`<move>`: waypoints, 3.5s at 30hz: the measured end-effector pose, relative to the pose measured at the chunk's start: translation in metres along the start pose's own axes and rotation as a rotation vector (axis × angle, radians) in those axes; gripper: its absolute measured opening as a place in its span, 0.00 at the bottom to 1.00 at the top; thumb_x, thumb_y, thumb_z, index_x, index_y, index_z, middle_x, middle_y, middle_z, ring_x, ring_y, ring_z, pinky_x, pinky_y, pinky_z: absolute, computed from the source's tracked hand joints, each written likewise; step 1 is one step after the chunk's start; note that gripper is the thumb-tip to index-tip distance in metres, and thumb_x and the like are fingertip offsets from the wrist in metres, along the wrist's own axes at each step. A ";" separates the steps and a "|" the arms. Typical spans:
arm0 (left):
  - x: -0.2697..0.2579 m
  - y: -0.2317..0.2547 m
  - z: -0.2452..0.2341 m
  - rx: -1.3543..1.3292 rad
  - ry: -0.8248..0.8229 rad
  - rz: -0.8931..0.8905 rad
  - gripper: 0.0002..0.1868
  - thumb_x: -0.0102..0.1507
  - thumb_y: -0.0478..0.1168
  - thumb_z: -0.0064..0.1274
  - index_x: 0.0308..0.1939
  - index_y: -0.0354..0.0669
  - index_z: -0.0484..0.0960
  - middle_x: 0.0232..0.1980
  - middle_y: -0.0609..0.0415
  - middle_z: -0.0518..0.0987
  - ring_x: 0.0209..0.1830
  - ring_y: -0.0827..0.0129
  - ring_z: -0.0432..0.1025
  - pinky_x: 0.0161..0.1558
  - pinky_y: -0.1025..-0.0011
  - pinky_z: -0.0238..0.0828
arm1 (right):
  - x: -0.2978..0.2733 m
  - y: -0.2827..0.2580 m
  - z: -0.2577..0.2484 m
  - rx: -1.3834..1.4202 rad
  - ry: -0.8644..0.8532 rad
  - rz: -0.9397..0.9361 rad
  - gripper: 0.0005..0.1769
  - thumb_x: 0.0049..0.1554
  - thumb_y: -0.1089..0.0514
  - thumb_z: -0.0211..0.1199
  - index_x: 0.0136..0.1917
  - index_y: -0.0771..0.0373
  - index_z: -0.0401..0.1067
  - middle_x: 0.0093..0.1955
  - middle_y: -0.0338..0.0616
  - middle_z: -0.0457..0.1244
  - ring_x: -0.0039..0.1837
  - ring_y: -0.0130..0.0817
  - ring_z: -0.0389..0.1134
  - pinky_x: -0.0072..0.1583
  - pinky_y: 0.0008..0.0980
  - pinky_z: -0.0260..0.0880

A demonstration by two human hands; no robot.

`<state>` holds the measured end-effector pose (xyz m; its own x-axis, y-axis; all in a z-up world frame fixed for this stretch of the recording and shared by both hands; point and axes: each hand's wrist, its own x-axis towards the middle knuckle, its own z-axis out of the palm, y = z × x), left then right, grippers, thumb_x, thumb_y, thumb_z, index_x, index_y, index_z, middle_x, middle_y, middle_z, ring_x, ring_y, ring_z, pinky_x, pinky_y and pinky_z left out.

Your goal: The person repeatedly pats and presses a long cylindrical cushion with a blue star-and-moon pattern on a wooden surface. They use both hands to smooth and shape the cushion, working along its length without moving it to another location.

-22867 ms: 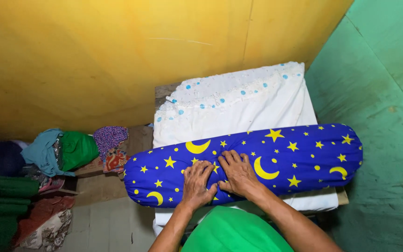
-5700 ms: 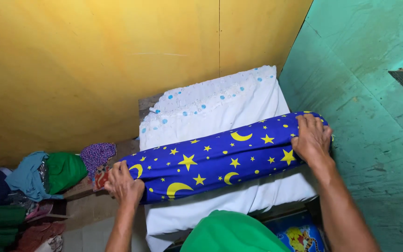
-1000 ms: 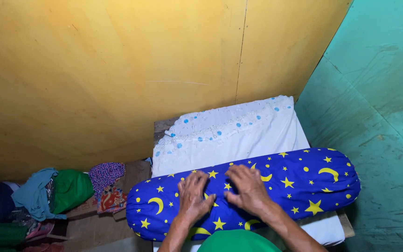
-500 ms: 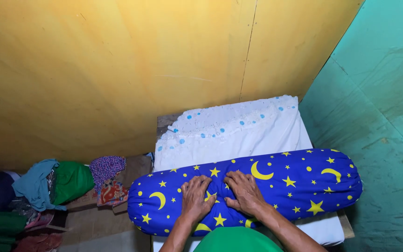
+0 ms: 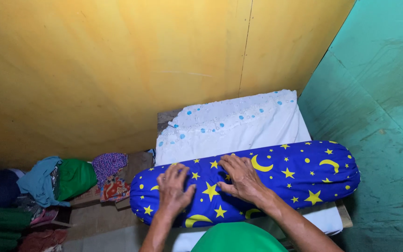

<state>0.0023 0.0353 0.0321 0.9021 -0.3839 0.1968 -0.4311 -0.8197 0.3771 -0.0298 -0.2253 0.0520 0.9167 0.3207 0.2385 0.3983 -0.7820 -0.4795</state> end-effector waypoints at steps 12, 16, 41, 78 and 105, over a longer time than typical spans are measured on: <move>-0.040 -0.043 0.047 -0.013 -0.014 -0.233 0.32 0.54 0.49 0.62 0.61 0.47 0.76 0.65 0.53 0.71 0.71 0.54 0.57 0.68 0.51 0.46 | -0.005 0.022 0.068 -0.089 -0.341 0.118 0.46 0.46 0.42 0.74 0.72 0.59 0.61 0.76 0.50 0.51 0.78 0.51 0.48 0.72 0.59 0.46; -0.043 -0.042 0.046 -0.020 0.001 -0.229 0.32 0.54 0.48 0.62 0.61 0.45 0.75 0.65 0.50 0.70 0.71 0.54 0.58 0.67 0.51 0.46 | -0.002 0.011 0.060 -0.091 -0.346 0.126 0.44 0.46 0.41 0.72 0.71 0.58 0.62 0.76 0.46 0.53 0.78 0.48 0.51 0.71 0.56 0.50; -0.090 -0.102 0.031 0.105 -0.045 -0.450 0.41 0.50 0.44 0.62 0.68 0.47 0.68 0.73 0.51 0.64 0.76 0.55 0.53 0.69 0.46 0.47 | 0.033 -0.038 0.118 -0.094 -0.251 -0.136 0.43 0.49 0.36 0.66 0.69 0.63 0.64 0.72 0.55 0.56 0.74 0.55 0.54 0.67 0.56 0.53; -0.094 -0.099 0.073 0.276 0.128 -0.504 0.38 0.51 0.45 0.53 0.67 0.46 0.71 0.72 0.50 0.67 0.76 0.57 0.55 0.69 0.46 0.46 | -0.039 0.114 -0.005 -0.237 -0.196 0.467 0.35 0.46 0.35 0.68 0.60 0.56 0.73 0.61 0.46 0.67 0.66 0.47 0.64 0.63 0.54 0.61; -0.040 -0.012 0.062 0.181 0.292 -0.316 0.36 0.52 0.48 0.56 0.65 0.41 0.73 0.68 0.46 0.70 0.75 0.53 0.58 0.69 0.45 0.47 | -0.140 0.230 -0.041 -0.408 -0.039 0.908 0.47 0.51 0.28 0.63 0.73 0.58 0.64 0.75 0.46 0.56 0.77 0.45 0.52 0.71 0.54 0.50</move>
<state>-0.0282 0.0339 -0.0365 0.9353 0.0108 0.3537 -0.1028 -0.9482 0.3006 -0.0679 -0.4724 -0.0573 0.8717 -0.4783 -0.1067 -0.4894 -0.8611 -0.1379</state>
